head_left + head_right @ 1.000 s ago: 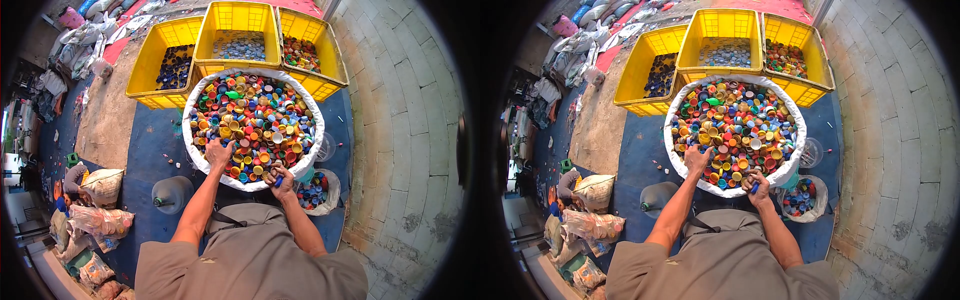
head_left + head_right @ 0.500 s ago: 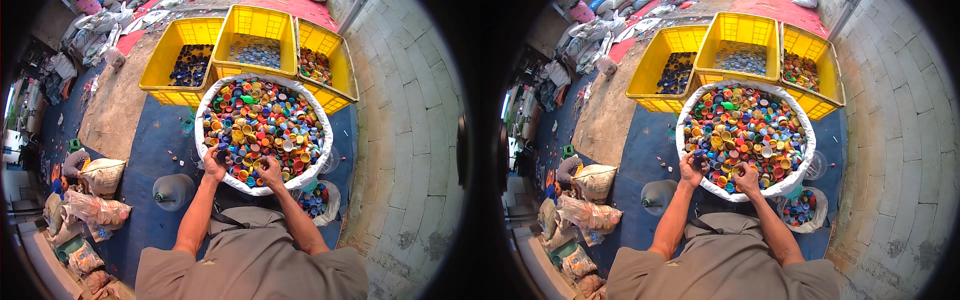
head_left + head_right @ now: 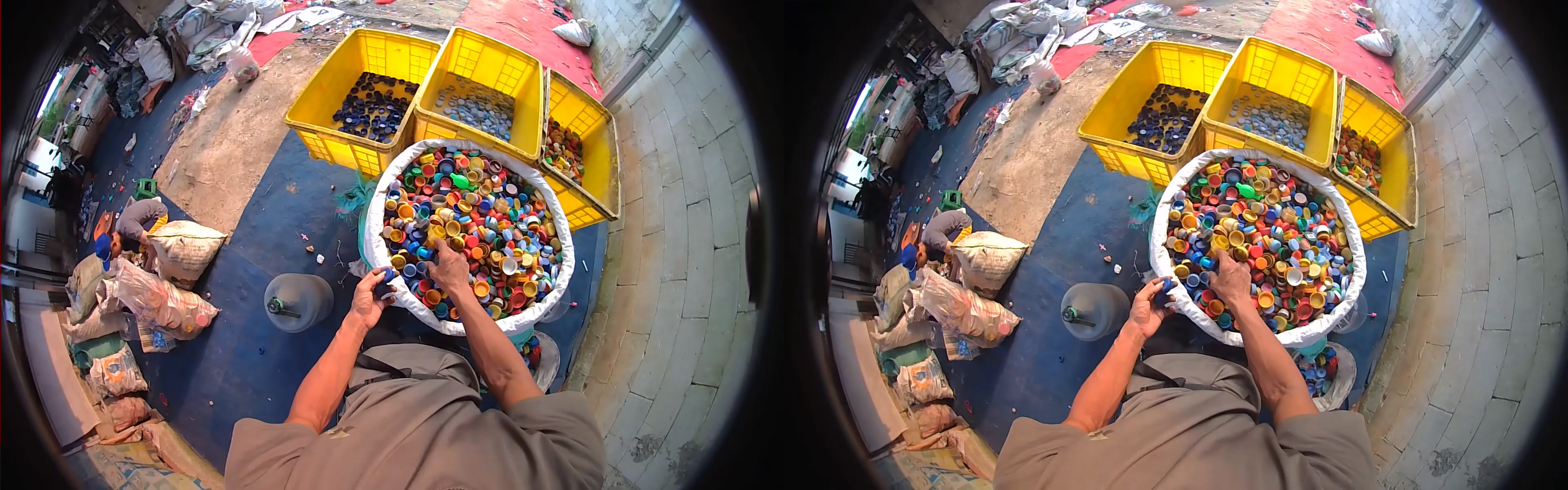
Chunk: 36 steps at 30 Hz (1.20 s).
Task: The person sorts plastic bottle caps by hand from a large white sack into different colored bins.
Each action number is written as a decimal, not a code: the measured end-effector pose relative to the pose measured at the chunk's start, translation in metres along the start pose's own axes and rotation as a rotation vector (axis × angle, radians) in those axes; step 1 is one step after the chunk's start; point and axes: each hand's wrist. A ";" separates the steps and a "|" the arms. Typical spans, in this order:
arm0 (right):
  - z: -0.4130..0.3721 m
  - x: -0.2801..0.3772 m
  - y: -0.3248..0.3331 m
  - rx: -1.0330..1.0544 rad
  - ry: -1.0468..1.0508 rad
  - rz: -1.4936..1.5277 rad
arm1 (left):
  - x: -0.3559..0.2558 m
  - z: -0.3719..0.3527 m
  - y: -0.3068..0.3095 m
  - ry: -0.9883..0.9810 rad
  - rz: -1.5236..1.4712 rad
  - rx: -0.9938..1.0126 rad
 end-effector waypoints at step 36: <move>0.047 0.091 -0.039 0.332 -0.790 1.997 | -0.080 0.120 0.010 0.048 -0.366 -0.019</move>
Point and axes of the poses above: each hand's wrist, its own z-axis towards the middle knuckle, its own y-axis out of the back of the hand, x = y × z, and after that the axes turned 15 degrees about -z, right-handed
